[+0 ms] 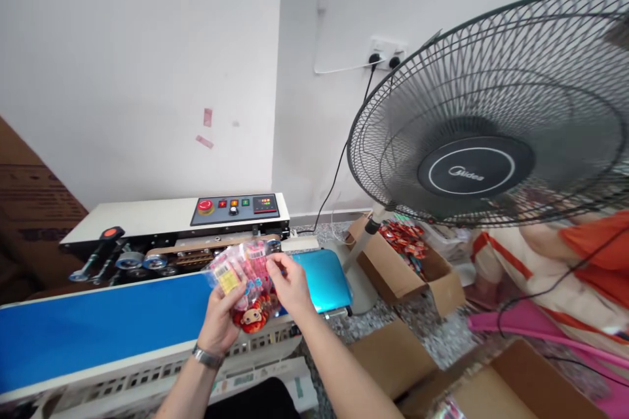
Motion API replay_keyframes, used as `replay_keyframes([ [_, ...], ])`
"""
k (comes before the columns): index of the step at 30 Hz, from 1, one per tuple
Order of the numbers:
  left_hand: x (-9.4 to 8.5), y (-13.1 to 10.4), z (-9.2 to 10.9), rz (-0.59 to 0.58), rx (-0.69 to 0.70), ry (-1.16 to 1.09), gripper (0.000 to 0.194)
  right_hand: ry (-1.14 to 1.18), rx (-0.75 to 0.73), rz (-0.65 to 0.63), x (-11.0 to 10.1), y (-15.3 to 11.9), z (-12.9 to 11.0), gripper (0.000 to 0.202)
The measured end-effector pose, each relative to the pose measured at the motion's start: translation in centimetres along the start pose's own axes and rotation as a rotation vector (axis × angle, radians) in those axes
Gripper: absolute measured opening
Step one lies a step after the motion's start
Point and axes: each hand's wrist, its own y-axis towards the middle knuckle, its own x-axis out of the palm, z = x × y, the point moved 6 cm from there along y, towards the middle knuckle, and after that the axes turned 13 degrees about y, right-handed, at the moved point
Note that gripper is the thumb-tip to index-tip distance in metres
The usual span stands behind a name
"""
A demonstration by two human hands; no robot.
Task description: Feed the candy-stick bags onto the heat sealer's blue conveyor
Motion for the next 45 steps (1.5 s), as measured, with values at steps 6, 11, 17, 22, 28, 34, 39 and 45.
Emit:
replay_keyframes([
  [6,-0.2,-0.1,-0.1,0.001,0.046,0.054,0.038,0.056,0.012,0.076,-0.3,-0.2,0.7,0.031],
  [11,-0.5,-0.1,0.0,0.049,0.055,0.136,0.04,-0.027,-0.033,0.094,-0.5,-0.6,-0.2,0.023],
  [17,-1.3,0.1,0.0,0.098,0.046,0.047,0.043,0.031,-0.043,0.271,-3.8,-0.1,1.4,0.029],
  [22,-2.2,0.3,0.6,0.159,0.041,0.023,0.044,-0.232,0.031,0.427,-8.3,0.9,4.0,0.03],
  [28,-1.0,-0.2,0.4,-0.02,-0.028,0.02,0.034,0.027,0.029,0.295,-6.3,0.5,3.5,0.029],
  [34,1.1,-1.6,-0.1,-0.354,-0.096,0.036,0.038,0.25,0.071,0.163,-2.6,-2.0,1.2,0.024],
  [39,0.9,-1.9,-0.2,-0.402,-0.119,-0.016,0.036,0.249,0.016,0.016,-2.5,-1.9,-0.9,0.05],
  [45,0.9,-2.3,-0.4,-0.406,-0.14,-0.099,0.035,-0.001,-0.022,-0.192,-2.3,-1.1,-2.5,0.036],
])
